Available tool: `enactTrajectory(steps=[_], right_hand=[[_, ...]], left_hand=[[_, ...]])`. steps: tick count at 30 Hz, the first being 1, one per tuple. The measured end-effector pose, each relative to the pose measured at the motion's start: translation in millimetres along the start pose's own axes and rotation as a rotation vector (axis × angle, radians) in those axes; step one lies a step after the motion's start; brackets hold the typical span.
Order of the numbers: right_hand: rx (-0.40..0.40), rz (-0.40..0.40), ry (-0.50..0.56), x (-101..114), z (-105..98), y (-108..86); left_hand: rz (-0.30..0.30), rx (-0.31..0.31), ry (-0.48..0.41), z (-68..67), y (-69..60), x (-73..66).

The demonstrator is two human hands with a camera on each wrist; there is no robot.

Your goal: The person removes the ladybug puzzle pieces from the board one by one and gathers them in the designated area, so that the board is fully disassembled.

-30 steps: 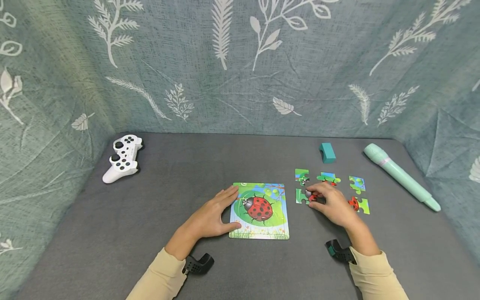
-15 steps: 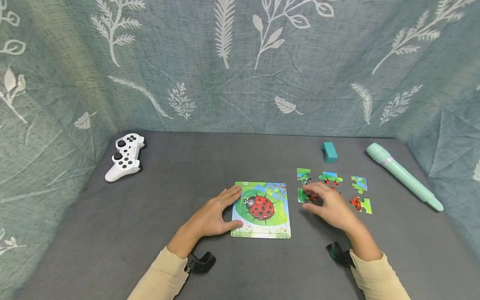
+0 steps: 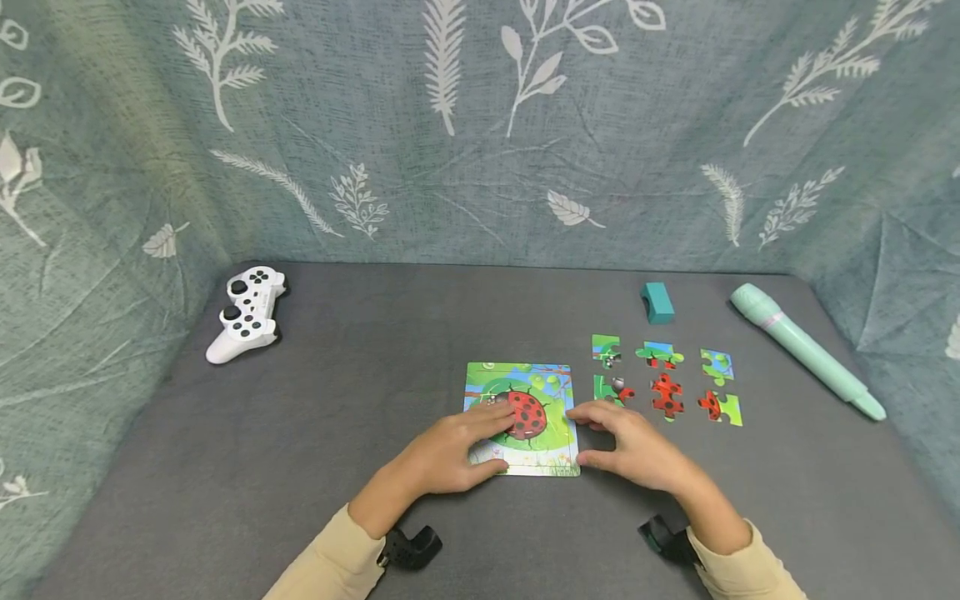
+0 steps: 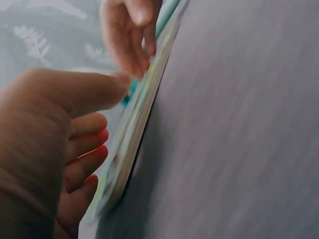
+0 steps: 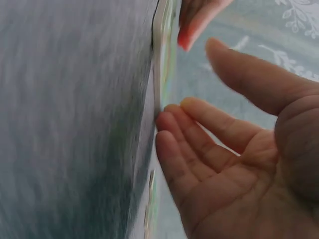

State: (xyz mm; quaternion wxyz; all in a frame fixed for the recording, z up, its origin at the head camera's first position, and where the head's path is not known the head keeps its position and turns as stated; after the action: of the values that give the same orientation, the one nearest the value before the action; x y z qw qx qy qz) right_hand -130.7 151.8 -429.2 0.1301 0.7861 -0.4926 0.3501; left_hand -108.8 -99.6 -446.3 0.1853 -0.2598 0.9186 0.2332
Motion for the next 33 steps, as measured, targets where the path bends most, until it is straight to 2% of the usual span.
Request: enactTrajectory(steps=[4, 7, 10, 15, 19, 28, 33], right_hand=[[-0.006, -0.018, -0.063, 3.2, 4.9, 0.8], [-0.014, -0.026, -0.130, 5.6, 8.1, 1.2], [-0.013, -0.039, -0.182, 8.1, 11.2, 1.7], [-0.021, -0.072, -0.207, 9.5, 15.1, 2.9], [-0.044, -0.081, -0.199, 9.3, 17.2, 3.2], [-0.078, -0.036, -0.118, 10.2, 21.2, 3.1], [-0.094, -0.022, -0.104, 11.2, 22.8, 2.3]], left_hand=[[0.082, 0.050, 0.018, 8.2, 4.9, -12.6], [0.116, 0.068, 0.032, 12.1, 6.4, -16.4], [0.114, 0.081, 0.042, 13.3, 7.2, -16.1], [0.105, 0.089, 0.039, 14.2, 8.1, -13.9], [0.111, 0.079, 0.034, 14.3, 8.5, -13.8], [0.086, 0.078, 0.017, 14.4, 8.4, -13.5], [0.103, 0.065, 0.027, 14.6, 8.4, -14.0]])
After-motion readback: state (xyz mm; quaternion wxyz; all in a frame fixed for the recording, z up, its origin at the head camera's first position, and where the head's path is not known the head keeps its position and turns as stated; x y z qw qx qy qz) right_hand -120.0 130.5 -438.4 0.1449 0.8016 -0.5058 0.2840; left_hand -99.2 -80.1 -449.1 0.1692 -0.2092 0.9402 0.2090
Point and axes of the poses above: each hand's wrist, its own y-axis towards the middle knuckle, its own z-axis out of the palm, x = y × z, the point moved 3 cm from there along y, towards the middle knuckle, and after that the axes turned 12 degrees about z, right-handed, at the moved point
